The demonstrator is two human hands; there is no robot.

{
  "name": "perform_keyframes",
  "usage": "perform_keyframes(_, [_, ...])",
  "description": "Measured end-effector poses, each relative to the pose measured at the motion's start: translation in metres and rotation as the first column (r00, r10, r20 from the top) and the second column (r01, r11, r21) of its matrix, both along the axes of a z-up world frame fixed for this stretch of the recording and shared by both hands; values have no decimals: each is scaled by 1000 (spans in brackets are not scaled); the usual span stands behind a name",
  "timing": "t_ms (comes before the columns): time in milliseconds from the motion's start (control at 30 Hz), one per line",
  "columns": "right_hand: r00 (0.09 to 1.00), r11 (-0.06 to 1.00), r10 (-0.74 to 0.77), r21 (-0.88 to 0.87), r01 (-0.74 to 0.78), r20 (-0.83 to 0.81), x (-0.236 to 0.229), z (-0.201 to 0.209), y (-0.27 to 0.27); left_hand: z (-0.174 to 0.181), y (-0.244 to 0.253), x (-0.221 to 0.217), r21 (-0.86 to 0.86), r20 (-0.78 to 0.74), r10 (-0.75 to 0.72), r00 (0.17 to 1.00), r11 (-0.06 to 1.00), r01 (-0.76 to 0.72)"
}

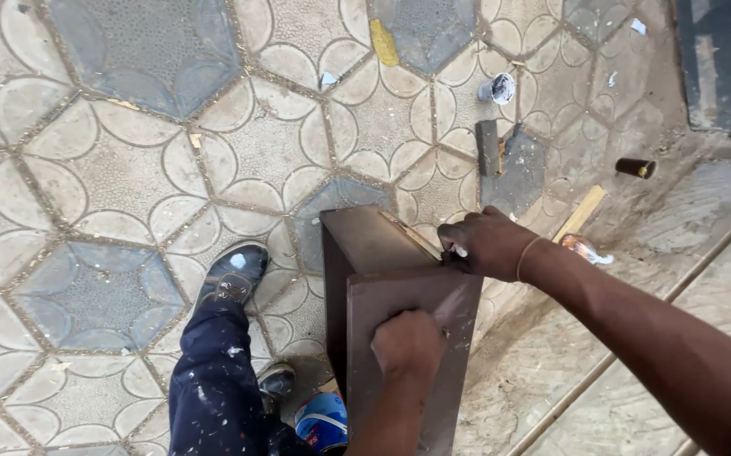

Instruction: Applying wood stain to a wooden board using a cloth and then using an orbital sander to finish the surface.

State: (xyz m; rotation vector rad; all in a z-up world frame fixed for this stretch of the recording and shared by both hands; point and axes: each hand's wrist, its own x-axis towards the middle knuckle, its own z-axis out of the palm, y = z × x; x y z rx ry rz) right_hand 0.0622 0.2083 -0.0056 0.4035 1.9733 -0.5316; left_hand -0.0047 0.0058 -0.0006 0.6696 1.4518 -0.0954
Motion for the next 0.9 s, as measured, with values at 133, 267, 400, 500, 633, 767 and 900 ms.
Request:
perform_keyframes(133, [991,987,-118,-99,124,70,-91,6,-50,-6,-4,3,61,-49,29,998,998,-26])
perform_keyframes(267, [969,952,-179,-278,126,-172,-153,19,-102,8,-5,-7,-41,-4,106,994,994,-106])
perform_keyframes(400, [948,954,-281,-155,259,-151,-100,41,-60,11,5,-9,23,-30,15,999,1000,-14])
perform_keyframes(500, [975,979,-195,89,186,103,-33,44,-12,0,-1,1,53,-71,-19,997,998,23])
perform_keyframes(633, [920,981,4,179,-80,392,16,43,35,7,3,-3,42,-40,-29,999,999,30])
perform_keyframes(767, [753,728,-656,301,616,48,30,17,49,20,14,-22,26,-5,-88,996,996,88])
perform_keyframes(900, [707,734,-680,168,659,197,-50,23,-2,35,20,-34,78,-8,-141,990,987,141])
